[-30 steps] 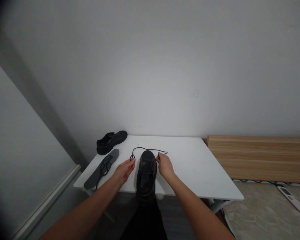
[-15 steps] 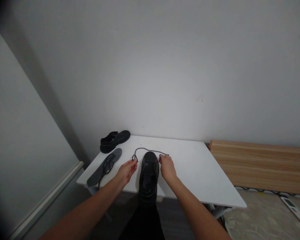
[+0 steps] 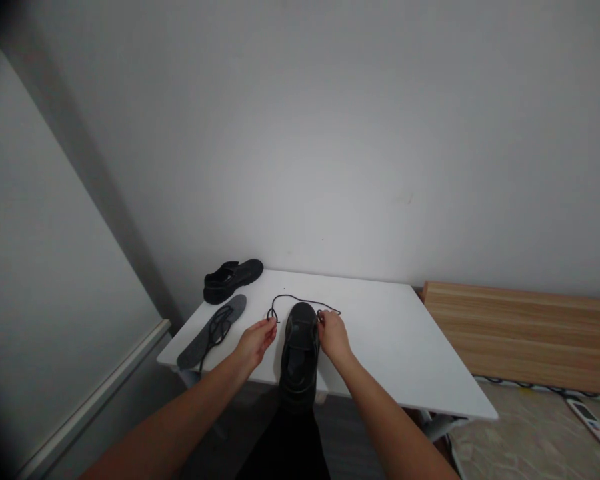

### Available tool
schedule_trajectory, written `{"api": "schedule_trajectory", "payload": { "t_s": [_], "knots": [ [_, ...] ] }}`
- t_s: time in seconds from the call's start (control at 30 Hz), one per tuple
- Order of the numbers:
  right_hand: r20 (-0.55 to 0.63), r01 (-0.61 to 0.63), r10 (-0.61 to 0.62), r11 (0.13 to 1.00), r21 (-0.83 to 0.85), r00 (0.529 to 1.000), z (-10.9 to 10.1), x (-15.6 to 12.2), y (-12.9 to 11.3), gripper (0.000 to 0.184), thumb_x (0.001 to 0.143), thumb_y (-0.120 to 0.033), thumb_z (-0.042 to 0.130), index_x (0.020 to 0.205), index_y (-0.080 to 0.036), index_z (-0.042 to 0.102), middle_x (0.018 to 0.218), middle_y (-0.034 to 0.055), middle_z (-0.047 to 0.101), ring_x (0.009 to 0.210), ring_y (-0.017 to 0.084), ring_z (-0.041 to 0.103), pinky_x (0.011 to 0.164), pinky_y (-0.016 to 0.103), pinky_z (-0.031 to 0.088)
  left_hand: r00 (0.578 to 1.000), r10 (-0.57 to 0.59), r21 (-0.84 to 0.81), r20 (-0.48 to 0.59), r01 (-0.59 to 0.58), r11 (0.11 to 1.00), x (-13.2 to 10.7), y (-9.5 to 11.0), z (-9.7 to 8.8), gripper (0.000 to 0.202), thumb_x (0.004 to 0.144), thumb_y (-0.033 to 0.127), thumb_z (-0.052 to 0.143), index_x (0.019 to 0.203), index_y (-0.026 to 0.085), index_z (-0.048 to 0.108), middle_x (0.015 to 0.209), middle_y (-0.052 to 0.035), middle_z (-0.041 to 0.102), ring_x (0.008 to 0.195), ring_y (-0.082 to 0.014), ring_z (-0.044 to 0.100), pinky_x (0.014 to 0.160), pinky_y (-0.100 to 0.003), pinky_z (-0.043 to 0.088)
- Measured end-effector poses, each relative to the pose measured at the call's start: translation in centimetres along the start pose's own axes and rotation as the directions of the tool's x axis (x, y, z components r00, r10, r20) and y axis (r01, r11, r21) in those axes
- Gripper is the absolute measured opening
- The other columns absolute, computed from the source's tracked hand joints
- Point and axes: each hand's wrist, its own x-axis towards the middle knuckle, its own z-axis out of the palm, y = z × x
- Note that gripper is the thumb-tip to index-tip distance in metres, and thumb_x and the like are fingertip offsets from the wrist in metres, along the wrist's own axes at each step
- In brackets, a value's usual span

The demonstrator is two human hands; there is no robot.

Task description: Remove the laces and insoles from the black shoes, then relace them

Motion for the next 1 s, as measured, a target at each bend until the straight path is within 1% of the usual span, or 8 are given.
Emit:
{"api": "schedule_trajectory", "payload": {
  "t_s": [0.13, 0.27, 0.33, 0.43, 0.53, 0.77, 0.87, 1.0],
  "knots": [
    [-0.002, -0.076, 0.076, 0.995, 0.062, 0.997, -0.6, -0.2, -0.6, 0.035, 0.084, -0.023, 0.041, 0.118, -0.012, 0.039, 0.082, 0.0054, 0.065, 0.075, 0.016, 0.061, 0.065, 0.024, 0.039, 1.0, 0.014, 0.008, 0.005, -0.014, 1.0, 0.4, -0.3, 0.2, 0.01, 0.069, 0.004, 0.067, 0.067, 0.01, 0.059, 0.059, -0.001, 0.059, 0.048, -0.0046, 0.053, 0.052, -0.016, 0.046],
    [0.069, -0.068, 0.071, 0.997, -0.046, 0.995, -1.7, -0.5, -2.3, 0.04, 0.08, -0.039, 0.048, 0.113, -0.018, 0.041, 0.078, 0.0051, 0.067, 0.073, 0.02, 0.062, 0.06, 0.026, 0.036, 0.999, 0.039, 0.008, -0.001, -0.039, 0.999, 0.9, -0.7, 0.7, 0.011, 0.065, 0.006, 0.07, 0.066, 0.011, 0.06, 0.059, -0.0006, 0.059, 0.049, -0.0045, 0.054, 0.055, -0.016, 0.046],
    [0.154, 0.026, 0.006, 0.978, -0.208, 0.988, -2.0, -0.6, -3.2, 0.035, 0.079, -0.035, 0.05, 0.111, -0.021, 0.045, 0.081, 0.0058, 0.067, 0.075, 0.021, 0.063, 0.059, 0.027, 0.036, 0.999, 0.044, 0.01, 0.007, -0.044, 0.999, 1.1, -0.9, 0.9, 0.011, 0.064, 0.007, 0.071, 0.067, 0.011, 0.061, 0.06, -0.001, 0.06, 0.05, -0.0047, 0.054, 0.055, -0.017, 0.045],
    [0.246, 0.163, -0.068, 0.905, -0.392, 0.967, -2.0, -0.6, -4.2, 0.033, 0.078, -0.016, 0.046, 0.11, -0.02, 0.05, 0.088, 0.0102, 0.068, 0.08, 0.023, 0.063, 0.06, 0.028, 0.037, 0.998, 0.048, 0.02, 0.028, -0.048, 0.999, 1.3, -1.1, 1.1, 0.012, 0.062, 0.009, 0.072, 0.067, 0.011, 0.062, 0.062, -0.002, 0.061, 0.05, -0.0052, 0.053, 0.054, -0.018, 0.045],
    [0.261, 0.189, -0.072, 0.867, -0.46, 0.963, -1.6, -0.5, -4.8, 0.028, 0.078, -0.007, 0.04, 0.098, -0.015, 0.058, 0.086, 0.0155, 0.068, 0.081, 0.025, 0.064, 0.061, 0.03, 0.038, 0.998, 0.055, 0.044, 0.031, -0.056, 0.997, 1.4, -1.1, 1.3, 0.012, 0.061, 0.01, 0.073, 0.067, 0.011, 0.062, 0.061, -0.0023, 0.06, 0.05, -0.0054, 0.053, 0.054, -0.019, 0.044],
    [0.205, 0.187, -0.084, 0.807, -0.56, 0.975, -1.5, -1.1, -6.0, 0.029, 0.084, -0.008, 0.034, 0.089, -0.013, 0.062, 0.082, 0.0177, 0.066, 0.079, 0.027, 0.063, 0.066, 0.036, 0.039, 0.995, 0.09, 0.147, 0.041, -0.095, 0.985, 1.4, -1.0, 1.7, 0.013, 0.058, 0.012, 0.074, 0.064, 0.011, 0.063, 0.054, -0.0004, 0.058, 0.045, -0.0055, 0.049, 0.049, -0.019, 0.038],
    [0.156, 0.191, -0.123, 0.792, -0.58, 0.98, -1.6, -1.2, -6.1, 0.027, 0.084, -0.009, 0.036, 0.089, -0.014, 0.062, 0.092, 0.0178, 0.063, 0.089, 0.03, 0.059, 0.069, 0.038, 0.038, 0.995, 0.082, 0.19, 0.065, -0.093, 0.977, 1.5, -1.0, 1.7, 0.016, 0.054, 0.016, 0.077, 0.061, 0.011, 0.064, 0.052, -0.0005, 0.057, 0.045, -0.0064, 0.048, 0.048, -0.02, 0.036],
    [-0.054, 0.089, -0.122, 0.904, -0.418, 0.991, -1.6, -0.5, -5.7, 0.023, 0.089, -0.018, 0.035, 0.093, -0.018, 0.057, 0.097, 0.0127, 0.061, 0.089, 0.023, 0.057, 0.066, 0.03, 0.038, 0.99, 0.102, 0.239, 0.095, -0.122, 0.963, 1.5, -1.1, 1.5, 0.018, 0.053, 0.022, 0.078, 0.062, 0.011, 0.066, 0.055, -0.001, 0.059, 0.047, -0.0066, 0.047, 0.049, -0.02, 0.034]
  ]
}}
